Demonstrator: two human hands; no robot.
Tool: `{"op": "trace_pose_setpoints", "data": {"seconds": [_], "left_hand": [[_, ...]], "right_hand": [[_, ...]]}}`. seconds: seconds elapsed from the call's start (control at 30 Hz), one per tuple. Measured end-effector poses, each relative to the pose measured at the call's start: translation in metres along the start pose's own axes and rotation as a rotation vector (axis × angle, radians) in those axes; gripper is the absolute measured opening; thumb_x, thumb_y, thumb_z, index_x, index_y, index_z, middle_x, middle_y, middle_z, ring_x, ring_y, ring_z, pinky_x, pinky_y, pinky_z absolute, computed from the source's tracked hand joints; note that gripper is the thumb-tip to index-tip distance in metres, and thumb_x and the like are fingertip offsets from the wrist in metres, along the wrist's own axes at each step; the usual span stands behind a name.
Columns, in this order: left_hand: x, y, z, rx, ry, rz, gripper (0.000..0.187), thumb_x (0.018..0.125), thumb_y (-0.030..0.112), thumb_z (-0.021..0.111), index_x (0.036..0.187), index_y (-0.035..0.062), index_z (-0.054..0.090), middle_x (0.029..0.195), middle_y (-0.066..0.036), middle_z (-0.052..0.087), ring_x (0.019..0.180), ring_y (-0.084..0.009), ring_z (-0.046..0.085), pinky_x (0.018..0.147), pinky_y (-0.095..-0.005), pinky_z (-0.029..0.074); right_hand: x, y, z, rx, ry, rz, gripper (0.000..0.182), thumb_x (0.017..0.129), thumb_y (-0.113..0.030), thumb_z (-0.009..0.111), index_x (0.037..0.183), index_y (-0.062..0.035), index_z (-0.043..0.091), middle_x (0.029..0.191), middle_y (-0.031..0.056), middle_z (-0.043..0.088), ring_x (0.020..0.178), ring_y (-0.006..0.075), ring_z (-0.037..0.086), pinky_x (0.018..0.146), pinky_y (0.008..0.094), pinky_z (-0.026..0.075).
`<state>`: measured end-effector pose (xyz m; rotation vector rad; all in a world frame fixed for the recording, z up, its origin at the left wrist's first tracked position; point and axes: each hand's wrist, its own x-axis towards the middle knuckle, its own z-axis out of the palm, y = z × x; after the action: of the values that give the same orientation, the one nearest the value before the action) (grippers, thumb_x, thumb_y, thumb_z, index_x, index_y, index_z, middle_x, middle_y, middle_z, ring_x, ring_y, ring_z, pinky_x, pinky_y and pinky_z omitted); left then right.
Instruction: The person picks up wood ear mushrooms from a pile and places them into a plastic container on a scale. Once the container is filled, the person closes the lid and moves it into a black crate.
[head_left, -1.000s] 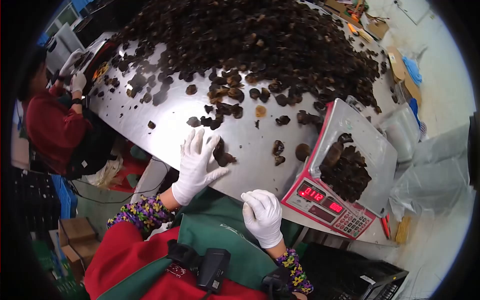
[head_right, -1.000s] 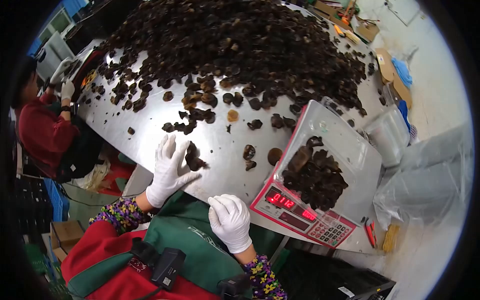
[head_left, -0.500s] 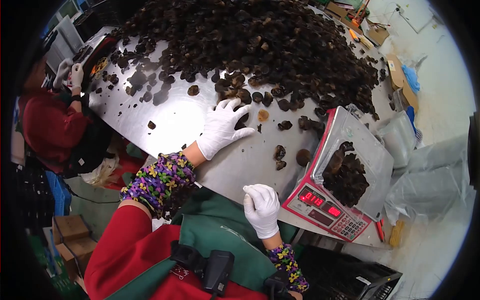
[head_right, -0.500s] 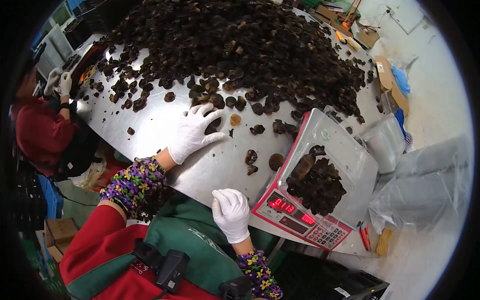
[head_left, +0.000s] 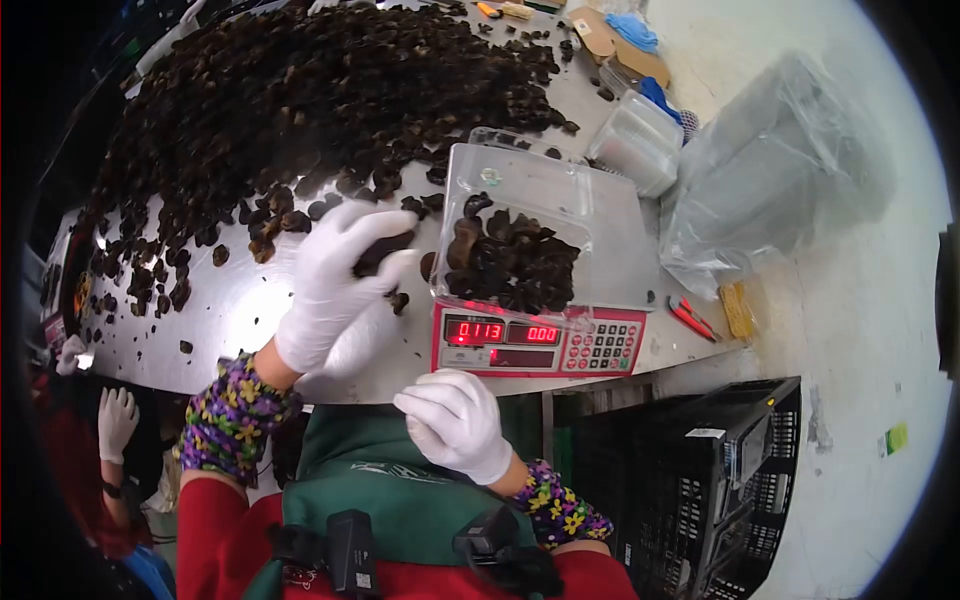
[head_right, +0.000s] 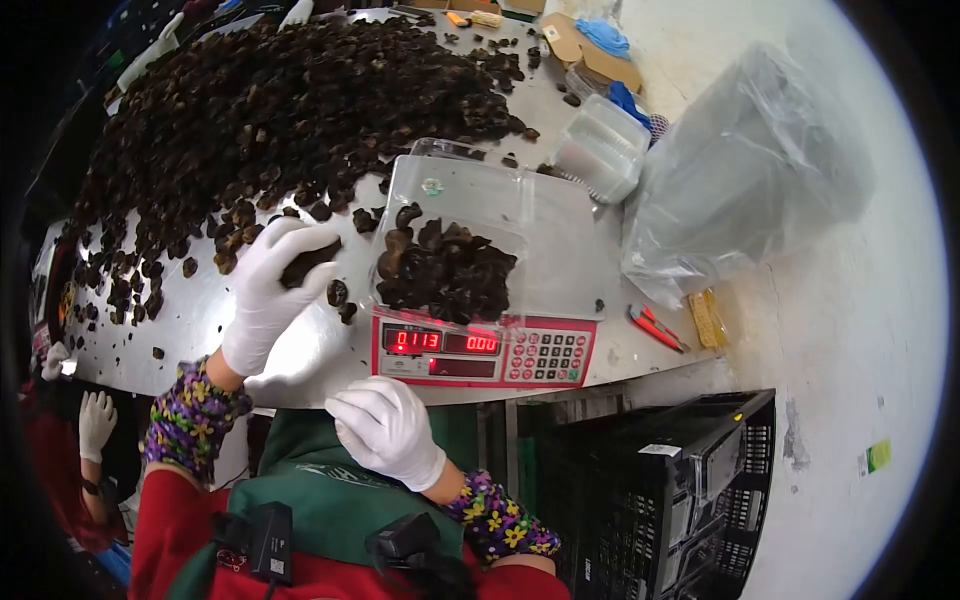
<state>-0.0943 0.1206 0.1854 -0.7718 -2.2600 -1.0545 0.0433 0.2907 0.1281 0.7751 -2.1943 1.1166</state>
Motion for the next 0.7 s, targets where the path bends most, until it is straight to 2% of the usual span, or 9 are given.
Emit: {"op": "trace_pose_setpoints", "data": {"seconds": [0.03, 0.2, 0.23, 0.3, 0.33, 0.47, 0.57, 0.67, 0.7], "left_hand": [[0.013, 0.013, 0.008, -0.017, -0.067, 0.035, 0.036, 0.076, 0.005, 0.081, 0.110, 0.0066, 0.071, 0.104, -0.009, 0.067, 0.093, -0.0267, 0.065, 0.081, -0.0353, 0.053], [0.057, 0.057, 0.069, 0.060, -0.250, 0.331, 0.041, 0.076, 0.031, 0.084, 0.112, 0.0180, 0.072, 0.102, -0.003, 0.066, 0.094, -0.0264, 0.062, 0.078, -0.0371, 0.054], [0.061, 0.060, 0.078, 0.094, -0.394, 0.300, 0.054, 0.075, 0.042, 0.083, 0.121, 0.0187, 0.068, 0.113, -0.006, 0.064, 0.108, -0.0305, 0.060, 0.088, -0.0422, 0.052], [0.061, 0.055, 0.094, 0.151, -0.354, 0.451, 0.068, 0.074, 0.056, 0.080, 0.129, 0.0185, 0.064, 0.124, -0.009, 0.060, 0.122, -0.0360, 0.054, 0.099, -0.0507, 0.046], [0.059, 0.055, 0.095, 0.146, -0.442, 0.403, 0.078, 0.074, 0.064, 0.076, 0.135, 0.0188, 0.061, 0.135, -0.014, 0.056, 0.133, -0.0417, 0.047, 0.108, -0.0579, 0.038], [0.057, 0.062, 0.063, 0.125, -0.372, 0.298, 0.082, 0.075, 0.064, 0.076, 0.141, 0.0186, 0.058, 0.145, -0.018, 0.050, 0.141, -0.0429, 0.039, 0.116, -0.0584, 0.030], [0.042, 0.049, 0.033, -0.047, -0.250, 0.075, 0.061, 0.085, 0.042, 0.078, 0.135, 0.0106, 0.063, 0.143, -0.016, 0.053, 0.139, -0.0350, 0.044, 0.117, -0.0457, 0.033], [0.011, 0.030, 0.018, -0.093, -0.096, -0.136, 0.037, 0.092, 0.020, 0.072, 0.127, 0.0061, 0.066, 0.133, -0.012, 0.061, 0.132, -0.0267, 0.052, 0.113, -0.0392, 0.036], [0.001, 0.023, 0.015, -0.091, -0.093, -0.142, 0.037, 0.092, 0.020, 0.072, 0.127, 0.0061, 0.066, 0.133, -0.012, 0.061, 0.132, -0.0267, 0.052, 0.113, -0.0392, 0.036]], "right_hand": [[-0.001, -0.002, -0.012, -0.032, 0.024, -0.005, 0.020, 0.082, -0.008, 0.072, 0.102, -0.0087, 0.072, 0.099, 0.0053, 0.069, 0.089, 0.0268, 0.067, 0.081, 0.0406, 0.057], [-0.019, -0.002, -0.060, -0.175, 0.082, 0.054, 0.023, 0.084, -0.011, 0.072, 0.107, -0.0099, 0.072, 0.102, 0.0053, 0.068, 0.092, 0.0267, 0.066, 0.083, 0.0410, 0.056], [-0.022, -0.003, -0.067, -0.207, 0.096, 0.073, 0.022, 0.084, -0.011, 0.072, 0.107, -0.0101, 0.072, 0.101, 0.0053, 0.068, 0.092, 0.0267, 0.066, 0.083, 0.0410, 0.056], [-0.028, -0.003, -0.080, -0.244, 0.119, 0.095, 0.022, 0.084, -0.011, 0.072, 0.106, -0.0102, 0.072, 0.101, 0.0053, 0.068, 0.092, 0.0267, 0.066, 0.083, 0.0408, 0.056], [-0.031, -0.002, -0.086, -0.278, 0.135, 0.116, 0.021, 0.085, -0.012, 0.072, 0.105, -0.0103, 0.072, 0.101, 0.0053, 0.068, 0.092, 0.0268, 0.066, 0.083, 0.0407, 0.057], [-0.035, 0.005, -0.111, -0.374, 0.209, 0.154, 0.016, 0.086, -0.011, 0.069, 0.101, -0.0097, 0.072, 0.098, 0.0047, 0.069, 0.089, 0.0270, 0.066, 0.081, 0.0401, 0.055], [-0.034, 0.017, -0.124, -0.446, 0.248, 0.160, 0.017, 0.085, -0.007, 0.067, 0.100, -0.0087, 0.072, 0.097, 0.0056, 0.069, 0.089, 0.0277, 0.067, 0.081, 0.0402, 0.055], [-0.027, 0.028, -0.130, -0.485, 0.277, 0.166, 0.017, 0.085, -0.004, 0.066, 0.100, -0.0071, 0.071, 0.097, 0.0071, 0.070, 0.090, 0.0291, 0.067, 0.080, 0.0394, 0.055], [-0.025, 0.030, -0.131, -0.488, 0.286, 0.168, 0.017, 0.085, -0.004, 0.066, 0.100, -0.0069, 0.071, 0.097, 0.0073, 0.070, 0.090, 0.0291, 0.067, 0.080, 0.0393, 0.055]]}}
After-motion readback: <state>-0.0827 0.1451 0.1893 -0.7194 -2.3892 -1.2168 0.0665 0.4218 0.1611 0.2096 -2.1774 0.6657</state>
